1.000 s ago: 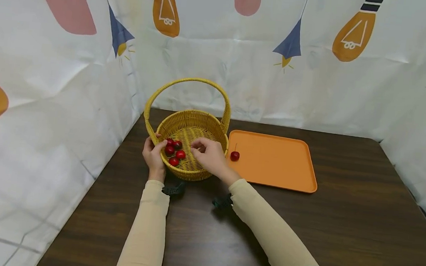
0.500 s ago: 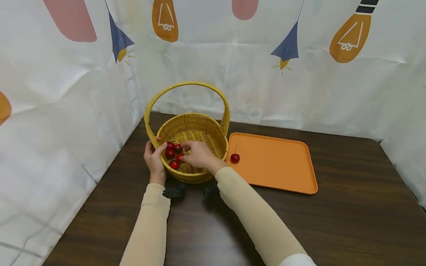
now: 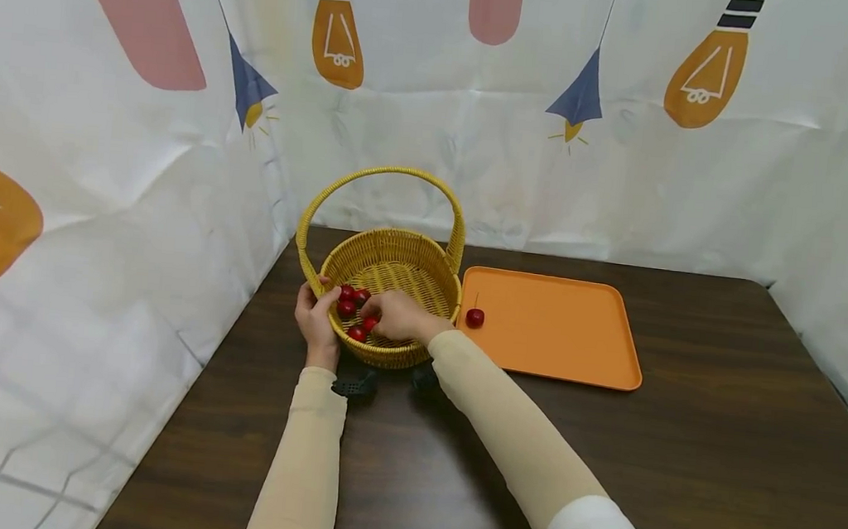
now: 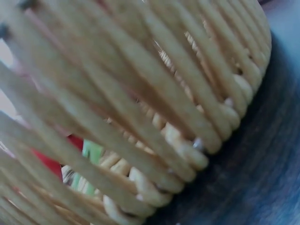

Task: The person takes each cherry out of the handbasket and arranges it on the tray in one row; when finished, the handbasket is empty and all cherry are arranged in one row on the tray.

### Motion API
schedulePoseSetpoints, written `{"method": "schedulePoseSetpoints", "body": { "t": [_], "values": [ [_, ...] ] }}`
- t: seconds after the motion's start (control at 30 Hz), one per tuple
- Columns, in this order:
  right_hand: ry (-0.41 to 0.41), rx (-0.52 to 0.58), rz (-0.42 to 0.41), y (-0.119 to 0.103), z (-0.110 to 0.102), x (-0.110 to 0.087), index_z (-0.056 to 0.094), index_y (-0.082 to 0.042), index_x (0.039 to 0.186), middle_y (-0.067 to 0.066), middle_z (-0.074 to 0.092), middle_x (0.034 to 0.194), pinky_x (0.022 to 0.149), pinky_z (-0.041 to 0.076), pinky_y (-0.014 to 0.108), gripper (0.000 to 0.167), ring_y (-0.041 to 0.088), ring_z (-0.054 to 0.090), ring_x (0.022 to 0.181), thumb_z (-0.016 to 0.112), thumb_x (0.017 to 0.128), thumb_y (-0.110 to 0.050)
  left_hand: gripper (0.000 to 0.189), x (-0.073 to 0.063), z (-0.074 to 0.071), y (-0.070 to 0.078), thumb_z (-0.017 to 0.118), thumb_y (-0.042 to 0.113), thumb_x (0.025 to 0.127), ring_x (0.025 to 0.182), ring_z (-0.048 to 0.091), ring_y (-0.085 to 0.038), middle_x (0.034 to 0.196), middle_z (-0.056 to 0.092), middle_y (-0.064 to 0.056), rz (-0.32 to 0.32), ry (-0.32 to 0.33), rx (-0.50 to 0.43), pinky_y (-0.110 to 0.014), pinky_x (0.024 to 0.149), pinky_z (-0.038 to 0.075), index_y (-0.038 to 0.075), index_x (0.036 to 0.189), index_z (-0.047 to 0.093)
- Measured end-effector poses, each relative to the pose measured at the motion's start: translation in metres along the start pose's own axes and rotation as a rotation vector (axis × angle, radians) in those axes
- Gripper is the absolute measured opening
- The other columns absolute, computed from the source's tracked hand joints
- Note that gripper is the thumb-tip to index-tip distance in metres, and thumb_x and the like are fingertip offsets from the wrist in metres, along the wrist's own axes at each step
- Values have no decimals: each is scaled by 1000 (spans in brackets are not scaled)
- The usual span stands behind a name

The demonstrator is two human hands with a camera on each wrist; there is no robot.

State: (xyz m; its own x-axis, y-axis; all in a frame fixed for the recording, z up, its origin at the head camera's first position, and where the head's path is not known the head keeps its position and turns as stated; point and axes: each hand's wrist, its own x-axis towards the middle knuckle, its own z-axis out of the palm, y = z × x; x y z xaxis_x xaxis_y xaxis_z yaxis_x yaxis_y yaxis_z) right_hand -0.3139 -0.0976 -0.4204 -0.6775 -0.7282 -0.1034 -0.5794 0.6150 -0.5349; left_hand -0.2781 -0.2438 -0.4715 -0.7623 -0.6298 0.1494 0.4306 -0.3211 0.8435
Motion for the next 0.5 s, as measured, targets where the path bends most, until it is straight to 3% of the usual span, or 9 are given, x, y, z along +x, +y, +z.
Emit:
{"method": "schedulePoseSetpoints", "body": {
  "t": [0.23,0.5],
  "values": [
    [40,-102,-19,-6,-5,-13,70,-14,118,-2,69,113,91,48,28,31,14,61,104,71,88,-13,28,-2,-1,-1,59,-5,88,106,51,-28,113,52,-21,-1,27,23,-24,87,45,-14,113,50],
    [181,30,-49,-1,-21,-38,69,-10,120,2,69,114,91,49,31,32,15,61,105,72,89,-16,28,-2,0,1,59,-3,88,106,50,-30,116,50,-26,8,13,33,-25,87,44,-14,113,50]
  ]
}}
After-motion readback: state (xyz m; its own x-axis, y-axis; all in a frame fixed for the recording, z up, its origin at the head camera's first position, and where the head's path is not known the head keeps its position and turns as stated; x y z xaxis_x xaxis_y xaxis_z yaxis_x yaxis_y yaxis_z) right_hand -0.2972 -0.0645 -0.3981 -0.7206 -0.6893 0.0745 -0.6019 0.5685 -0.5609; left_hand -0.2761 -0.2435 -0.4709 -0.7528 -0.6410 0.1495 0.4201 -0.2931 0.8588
